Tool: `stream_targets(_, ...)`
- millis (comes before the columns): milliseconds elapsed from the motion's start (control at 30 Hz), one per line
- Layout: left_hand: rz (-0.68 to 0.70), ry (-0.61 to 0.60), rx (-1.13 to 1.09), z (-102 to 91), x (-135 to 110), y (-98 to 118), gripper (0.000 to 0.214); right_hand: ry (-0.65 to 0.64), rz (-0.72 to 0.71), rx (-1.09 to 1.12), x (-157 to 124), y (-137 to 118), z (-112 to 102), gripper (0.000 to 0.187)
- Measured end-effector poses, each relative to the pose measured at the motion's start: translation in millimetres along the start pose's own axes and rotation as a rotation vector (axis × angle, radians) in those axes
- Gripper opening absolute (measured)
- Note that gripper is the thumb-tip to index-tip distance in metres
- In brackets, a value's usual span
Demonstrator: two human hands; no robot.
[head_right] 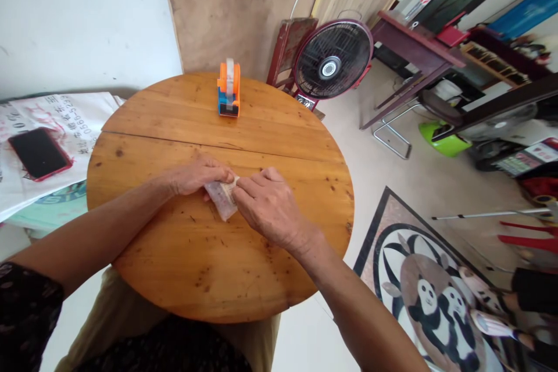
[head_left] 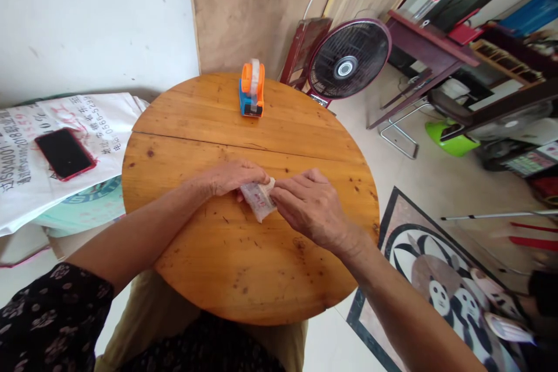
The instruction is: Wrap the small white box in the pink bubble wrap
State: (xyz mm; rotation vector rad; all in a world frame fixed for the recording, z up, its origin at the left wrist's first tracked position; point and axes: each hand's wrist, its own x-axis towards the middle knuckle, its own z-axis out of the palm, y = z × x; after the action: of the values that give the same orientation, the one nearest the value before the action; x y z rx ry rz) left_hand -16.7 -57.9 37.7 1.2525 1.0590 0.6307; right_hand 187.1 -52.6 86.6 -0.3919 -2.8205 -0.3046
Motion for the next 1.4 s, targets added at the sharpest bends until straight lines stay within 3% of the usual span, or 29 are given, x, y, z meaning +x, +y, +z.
stream_targets(200, -0.023, -0.017, -0.008, 0.1, 1.2, -0.4, 0.027, 0.117, 0.16, 0.173, -4.8, 2.5, 13.3, 0.017)
stream_targets(300, -0.029, 0.005, -0.027, 0.3, 3.5, -2.9, 0.026, 0.152, 0.165, 0.264, -8.1, 5.3, 9.6, 0.012)
stream_targets(500, -0.051, 0.029, -0.024, 1.7, -2.2, 6.1, 0.022, -0.018, 0.015, 0.244, -4.5, 6.6, -9.4, 0.017)
stream_targets(667, -0.056, 0.046, 0.0, 1.6, -5.5, 12.9, 0.02, -0.058, -0.009, 0.092, 1.2, 2.7, -6.4, 0.025)
stream_targets(800, -0.055, 0.037, 0.006, 0.8, -2.8, 9.7, 0.022, -0.008, 0.028, 0.079, 1.0, 3.4, 5.1, 0.02)
stream_targets(1000, -0.028, -0.029, -0.059, -0.4, 0.1, 3.2, 0.022, 0.123, 0.152, 0.328, -8.6, 11.5, 9.1, 0.012)
stream_targets(1133, -0.014, -0.044, -0.076, -0.8, 1.2, -0.5, 0.027, 0.08, 0.133, 0.428, -13.7, 14.3, -1.3, 0.015)
stream_targets(1400, 0.014, -0.051, -0.018, -0.6, 1.4, -2.3, 0.023, -0.155, 0.004, 0.17, -3.1, 7.5, -12.1, 0.024)
